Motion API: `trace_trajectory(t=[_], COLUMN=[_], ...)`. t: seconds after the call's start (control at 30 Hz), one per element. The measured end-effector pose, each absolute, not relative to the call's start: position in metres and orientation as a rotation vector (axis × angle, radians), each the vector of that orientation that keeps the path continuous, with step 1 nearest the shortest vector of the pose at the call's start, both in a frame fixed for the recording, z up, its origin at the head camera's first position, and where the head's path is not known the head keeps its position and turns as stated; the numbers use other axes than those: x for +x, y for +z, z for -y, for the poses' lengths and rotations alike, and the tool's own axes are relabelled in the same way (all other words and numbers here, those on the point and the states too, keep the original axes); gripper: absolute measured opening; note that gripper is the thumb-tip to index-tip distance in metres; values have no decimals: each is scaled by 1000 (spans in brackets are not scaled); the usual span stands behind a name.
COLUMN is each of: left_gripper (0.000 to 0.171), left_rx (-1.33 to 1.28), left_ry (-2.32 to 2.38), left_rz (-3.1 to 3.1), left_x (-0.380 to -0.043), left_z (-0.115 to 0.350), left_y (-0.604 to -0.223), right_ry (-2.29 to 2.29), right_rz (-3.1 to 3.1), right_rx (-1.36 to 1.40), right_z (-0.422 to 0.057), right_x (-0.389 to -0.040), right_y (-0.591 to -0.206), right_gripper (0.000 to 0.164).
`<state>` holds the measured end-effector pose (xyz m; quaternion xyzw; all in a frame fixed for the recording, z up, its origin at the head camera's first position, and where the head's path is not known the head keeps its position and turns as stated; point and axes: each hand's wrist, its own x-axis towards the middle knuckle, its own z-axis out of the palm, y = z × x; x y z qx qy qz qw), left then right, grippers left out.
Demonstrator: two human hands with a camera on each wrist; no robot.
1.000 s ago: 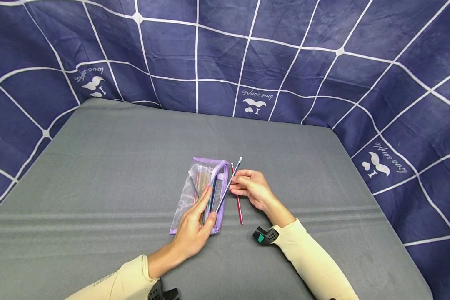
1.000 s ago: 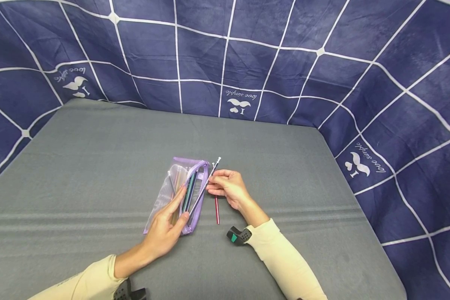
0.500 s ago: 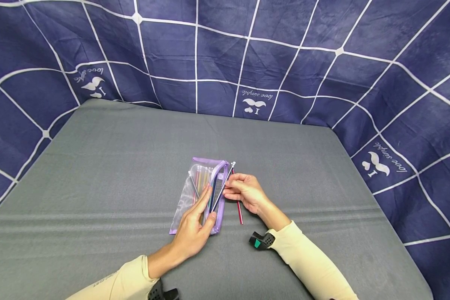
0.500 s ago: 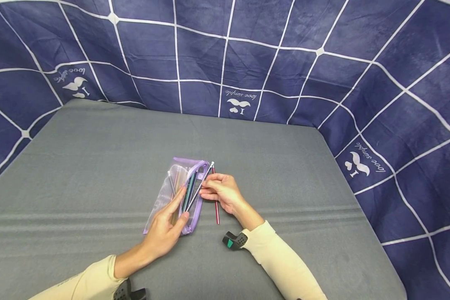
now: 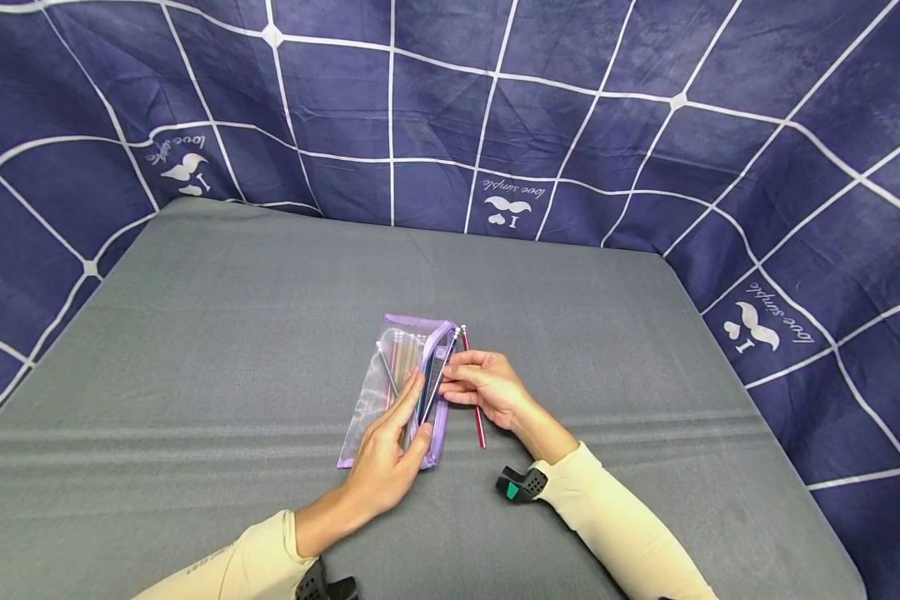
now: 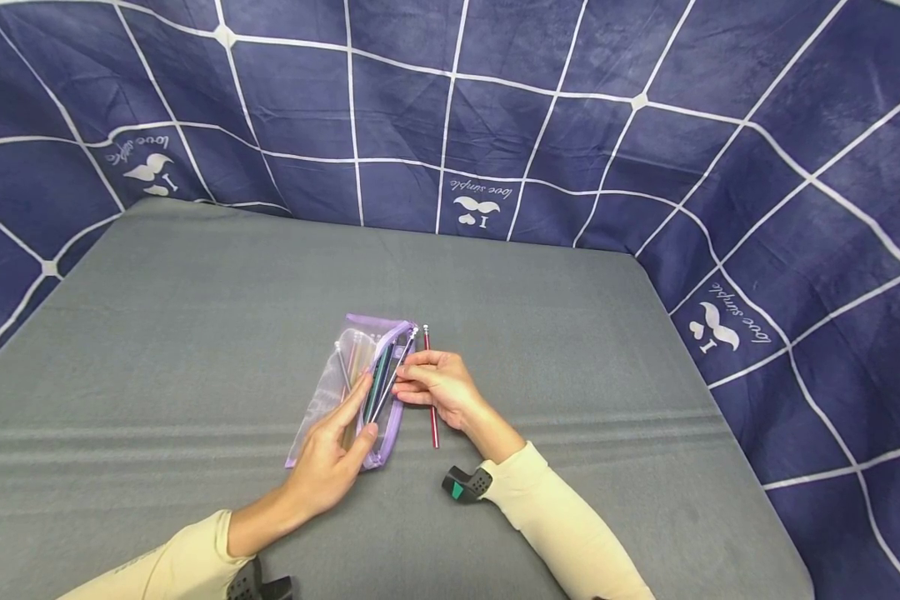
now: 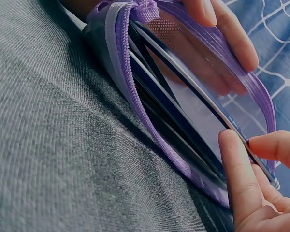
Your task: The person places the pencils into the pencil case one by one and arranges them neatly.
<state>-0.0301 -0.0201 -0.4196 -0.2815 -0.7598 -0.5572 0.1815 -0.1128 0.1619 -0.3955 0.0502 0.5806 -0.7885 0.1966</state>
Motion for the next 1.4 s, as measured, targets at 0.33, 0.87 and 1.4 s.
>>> trace_trajectory(t=[0.33, 0.87, 1.4], left_gripper=[63, 63, 63], left_rx=[-798, -795, -788], left_ry=[-1542, -1549, -1564], left_rz=[2174, 2167, 2173], left_x=[-30, -30, -30], left_z=[20, 20, 21], left_y=[-419, -419, -418], right_ry=[-2179, -2208, -2231], right_rz=[-1650, -1647, -1811], right_rx=[90, -46, -8], right_z=[-158, -163, -172], right_x=[-113, -111, -117], right_y=[-396, -387, -385], right_gripper=[23, 31, 35])
